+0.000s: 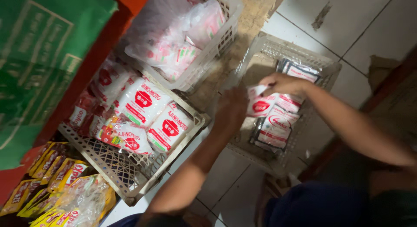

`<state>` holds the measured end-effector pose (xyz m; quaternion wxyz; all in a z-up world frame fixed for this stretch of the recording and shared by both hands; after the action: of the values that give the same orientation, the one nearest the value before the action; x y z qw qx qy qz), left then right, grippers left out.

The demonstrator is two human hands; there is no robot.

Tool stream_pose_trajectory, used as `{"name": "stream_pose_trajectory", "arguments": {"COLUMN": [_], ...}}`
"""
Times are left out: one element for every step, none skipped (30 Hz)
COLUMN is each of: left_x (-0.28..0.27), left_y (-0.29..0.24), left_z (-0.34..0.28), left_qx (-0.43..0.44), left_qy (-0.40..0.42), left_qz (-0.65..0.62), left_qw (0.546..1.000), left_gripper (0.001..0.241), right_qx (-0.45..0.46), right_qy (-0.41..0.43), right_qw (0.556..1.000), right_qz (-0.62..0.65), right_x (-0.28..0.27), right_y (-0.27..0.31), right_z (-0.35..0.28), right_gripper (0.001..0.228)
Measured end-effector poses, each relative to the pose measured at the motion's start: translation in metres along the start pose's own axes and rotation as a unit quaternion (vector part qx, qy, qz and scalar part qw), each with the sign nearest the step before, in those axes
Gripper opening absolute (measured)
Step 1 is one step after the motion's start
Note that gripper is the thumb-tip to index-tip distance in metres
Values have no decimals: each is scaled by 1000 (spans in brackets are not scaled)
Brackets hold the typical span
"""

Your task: The person organizes and stocks small packets of seasoning and powder into plastic baskets and onto shelves by hand.

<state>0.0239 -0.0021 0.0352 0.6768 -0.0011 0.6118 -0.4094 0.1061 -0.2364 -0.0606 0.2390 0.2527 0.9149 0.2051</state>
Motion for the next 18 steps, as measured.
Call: {"name": "stream_pose_trajectory", "arguments": {"left_x": [-7, -15, -24, -34, -46, -59, -75, -92, -112, -133, -147, -159, -167, -173, -176, -178, -177, -174], "left_y": [-5, -9, -13, -16, -18, -17, -14, -12, -9, -6, -3, 1, 5, 8, 12, 17, 20, 24], "left_z": [-3, -5, -6, -8, -12, -17, -22, -28, -38, -49, -57, -64, -72, -81, -89, -97, -103, -108], "left_qx": [8, 16, 59, 101, 141, 140, 139, 137, 119, 100, 76, 52, 28, 15, 2, -11, 12, 35], "left_qy": [1, 2, -4, -9, -13, -9, -6, -3, 2, 8, 23, 39, 54, 62, 69, 75, 66, 57], "left_qz": [-56, -111, -121, -130, -138, -145, -151, -157, -153, -149, -122, -94, -67, -58, -48, -39, -24, -9], "left_qw": [998, 994, 991, 986, 980, 979, 979, 978, 981, 984, 989, 993, 996, 996, 996, 996, 997, 998], "left_gripper": [29, 28, 26, 25, 23, 20, 17, 13, 17, 20, 21, 22, 23, 24, 26, 27, 27, 28], "right_qx": [-11, -22, -31, -39, -48, -57, -45, -33, -22, -42, -59, -77, -90, -102, -115, -133, -149, -164], "right_qy": [19, 39, 59, 58, 61, 63, 62, 61, 58, -10, -76, -143, -214, -285, -355, -394, -431, -465], "right_qw": [998, 993, 983, 976, 968, 959, 963, 966, 970, 980, 984, 981, 970, 953, 928, 907, 883, 854], "right_qz": [57, 113, 170, 204, 238, 272, 260, 249, 236, 193, 150, 106, 69, 32, -5, -60, -115, -169], "right_x": [-13, -25, -34, -40, -43, -45, -46, -48, -51, -53, -50, -48, -46, -40, -37, -32, -25, -16], "right_y": [-8, -18, -30, -42, -51, -60, -68, -71, -72, -69, -68, -63, -59, -55, -48, -39, -31, -22], "right_z": [7, 16, 27, 41, 57, 73, 89, 101, 112, 121, 127, 130, 128, 122, 115, 108, 99, 85], "right_gripper": [29, 26, 22, 22, 22, 21, 22, 24, 25, 26, 27, 28, 25, 24, 25, 23, 24, 27]}}
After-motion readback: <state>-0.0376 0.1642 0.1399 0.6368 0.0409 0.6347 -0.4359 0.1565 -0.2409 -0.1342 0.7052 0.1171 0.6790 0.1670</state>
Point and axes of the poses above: each hand's wrist, its own z-axis towards the middle knuckle, its own x-axis out of the palm, y = z × x, the point moved 2 cm from there along z, towards the middle knuckle, and after that the axes turned 14 degrees about x, right-handed, at the moved point
